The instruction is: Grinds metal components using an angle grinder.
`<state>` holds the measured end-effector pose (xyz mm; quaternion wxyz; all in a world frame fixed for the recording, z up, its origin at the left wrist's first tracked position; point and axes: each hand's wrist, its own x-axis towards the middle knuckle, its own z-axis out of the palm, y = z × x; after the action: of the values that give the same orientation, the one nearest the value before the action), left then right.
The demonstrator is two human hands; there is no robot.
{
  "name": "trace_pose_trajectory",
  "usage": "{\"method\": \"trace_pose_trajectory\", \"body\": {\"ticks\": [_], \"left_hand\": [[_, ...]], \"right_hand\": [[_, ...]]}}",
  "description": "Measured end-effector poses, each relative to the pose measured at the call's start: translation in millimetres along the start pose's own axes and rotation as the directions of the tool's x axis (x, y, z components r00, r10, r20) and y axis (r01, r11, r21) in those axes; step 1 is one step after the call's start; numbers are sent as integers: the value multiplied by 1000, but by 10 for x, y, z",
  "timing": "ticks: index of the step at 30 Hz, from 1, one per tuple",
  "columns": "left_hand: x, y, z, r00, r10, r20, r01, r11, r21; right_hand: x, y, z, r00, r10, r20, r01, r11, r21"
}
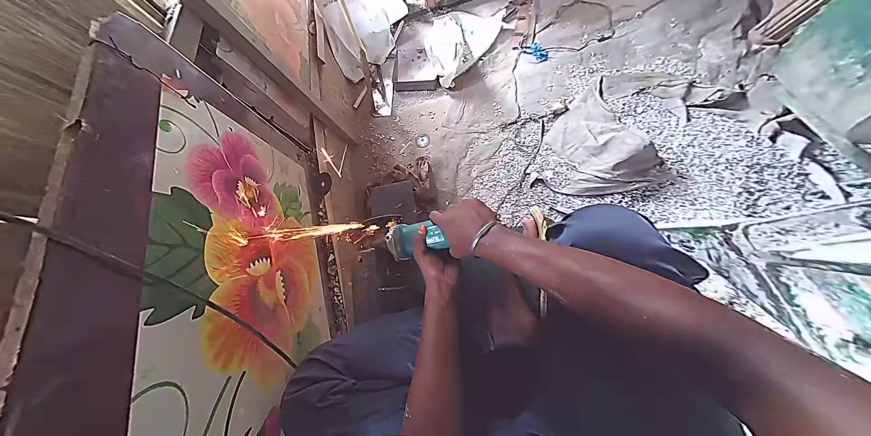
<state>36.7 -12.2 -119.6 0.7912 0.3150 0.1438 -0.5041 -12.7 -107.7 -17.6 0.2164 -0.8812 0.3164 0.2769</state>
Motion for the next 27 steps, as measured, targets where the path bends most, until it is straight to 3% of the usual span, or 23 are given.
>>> {"method": "trace_pose_trajectory", "body": {"ticks": [27], "left_hand": [[-17, 12, 50, 1000, -8, -10, 8, 1000, 14]], "right_hand": [[26, 4, -3, 1000, 17, 15, -17, 1000, 21]]}}
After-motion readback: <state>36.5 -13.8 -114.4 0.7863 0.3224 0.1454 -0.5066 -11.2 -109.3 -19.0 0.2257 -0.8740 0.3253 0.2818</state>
